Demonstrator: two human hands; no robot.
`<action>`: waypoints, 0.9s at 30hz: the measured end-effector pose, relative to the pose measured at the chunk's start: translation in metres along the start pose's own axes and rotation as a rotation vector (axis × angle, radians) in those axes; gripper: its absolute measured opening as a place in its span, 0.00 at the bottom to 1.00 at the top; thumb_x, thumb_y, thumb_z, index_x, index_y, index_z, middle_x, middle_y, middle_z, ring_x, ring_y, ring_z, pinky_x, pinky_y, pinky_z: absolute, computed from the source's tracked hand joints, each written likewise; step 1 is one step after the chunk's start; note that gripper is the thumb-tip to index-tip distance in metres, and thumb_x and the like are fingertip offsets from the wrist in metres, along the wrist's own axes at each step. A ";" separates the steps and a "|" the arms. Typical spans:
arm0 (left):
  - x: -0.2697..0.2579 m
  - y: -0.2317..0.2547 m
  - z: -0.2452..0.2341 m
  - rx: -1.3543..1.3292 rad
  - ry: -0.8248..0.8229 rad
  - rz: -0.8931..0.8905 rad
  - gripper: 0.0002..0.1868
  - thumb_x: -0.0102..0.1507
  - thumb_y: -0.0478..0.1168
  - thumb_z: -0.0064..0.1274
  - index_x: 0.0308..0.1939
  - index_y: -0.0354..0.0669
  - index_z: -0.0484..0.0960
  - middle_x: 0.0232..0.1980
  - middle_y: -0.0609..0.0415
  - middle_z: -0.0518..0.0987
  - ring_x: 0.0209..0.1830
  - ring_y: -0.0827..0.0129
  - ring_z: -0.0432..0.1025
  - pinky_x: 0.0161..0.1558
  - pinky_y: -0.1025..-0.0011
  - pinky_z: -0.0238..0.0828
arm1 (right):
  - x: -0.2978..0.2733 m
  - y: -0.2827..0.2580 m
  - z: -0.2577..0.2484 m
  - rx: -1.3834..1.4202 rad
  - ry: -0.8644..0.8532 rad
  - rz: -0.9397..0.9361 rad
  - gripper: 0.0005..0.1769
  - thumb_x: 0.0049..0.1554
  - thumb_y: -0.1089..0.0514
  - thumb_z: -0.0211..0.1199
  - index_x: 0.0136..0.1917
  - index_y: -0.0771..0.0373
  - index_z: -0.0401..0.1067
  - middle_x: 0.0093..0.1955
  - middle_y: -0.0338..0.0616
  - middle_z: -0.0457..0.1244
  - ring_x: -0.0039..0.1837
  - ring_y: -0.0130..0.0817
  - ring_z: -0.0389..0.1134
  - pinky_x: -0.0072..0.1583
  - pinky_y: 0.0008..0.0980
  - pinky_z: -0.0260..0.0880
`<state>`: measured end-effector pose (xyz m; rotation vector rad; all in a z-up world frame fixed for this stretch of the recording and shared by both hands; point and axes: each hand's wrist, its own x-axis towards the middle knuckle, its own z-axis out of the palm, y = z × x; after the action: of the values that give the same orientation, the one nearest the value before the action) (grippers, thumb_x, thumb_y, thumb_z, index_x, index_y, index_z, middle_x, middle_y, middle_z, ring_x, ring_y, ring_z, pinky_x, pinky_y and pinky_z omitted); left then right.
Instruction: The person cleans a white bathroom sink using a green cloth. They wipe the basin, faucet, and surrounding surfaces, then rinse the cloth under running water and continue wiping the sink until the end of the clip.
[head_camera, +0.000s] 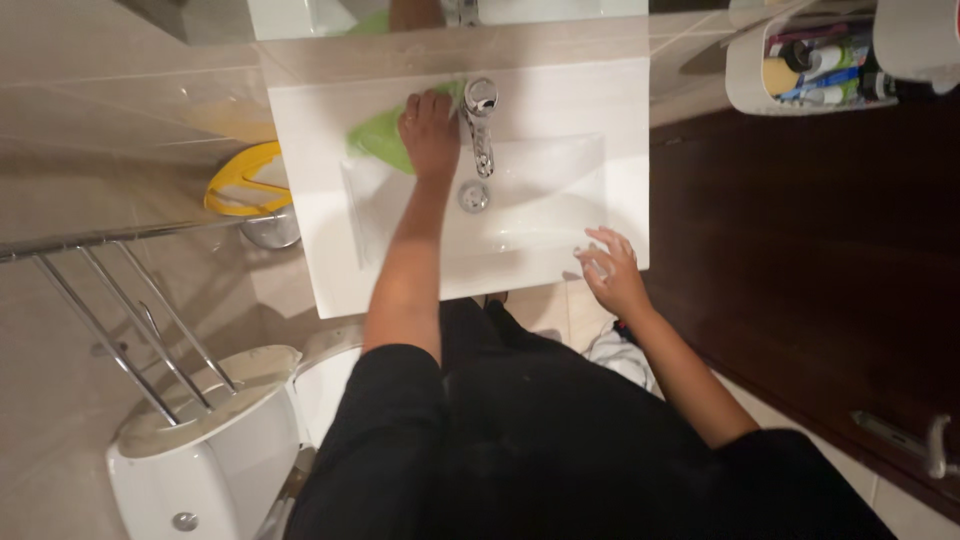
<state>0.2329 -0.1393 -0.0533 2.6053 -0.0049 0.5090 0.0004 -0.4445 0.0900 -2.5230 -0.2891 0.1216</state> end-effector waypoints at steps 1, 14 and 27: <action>-0.005 -0.007 -0.005 0.024 0.009 0.124 0.18 0.59 0.42 0.63 0.51 0.51 0.78 0.57 0.58 0.74 0.64 0.57 0.66 0.58 0.55 0.62 | -0.004 -0.007 0.004 0.020 -0.003 0.015 0.11 0.55 0.64 0.63 0.52 0.57 0.76 0.71 0.49 0.61 0.76 0.55 0.58 0.73 0.52 0.57; 0.008 -0.021 0.007 0.081 -0.198 -0.032 0.26 0.64 0.47 0.59 0.66 0.50 0.71 0.73 0.52 0.66 0.76 0.48 0.56 0.68 0.43 0.55 | 0.030 -0.038 0.018 0.046 0.063 0.088 0.08 0.57 0.62 0.63 0.51 0.56 0.76 0.71 0.46 0.61 0.76 0.52 0.57 0.74 0.51 0.57; -0.041 -0.114 -0.034 0.350 -0.341 0.768 0.36 0.69 0.34 0.47 0.83 0.52 0.64 0.79 0.46 0.64 0.79 0.48 0.58 0.68 0.47 0.61 | 0.035 -0.053 0.038 0.147 0.018 0.157 0.09 0.55 0.60 0.64 0.50 0.55 0.78 0.71 0.46 0.61 0.75 0.52 0.57 0.72 0.50 0.57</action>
<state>0.1935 -0.0270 -0.0924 2.9359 -1.1504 0.3163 0.0189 -0.3732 0.0881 -2.3969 -0.0710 0.1755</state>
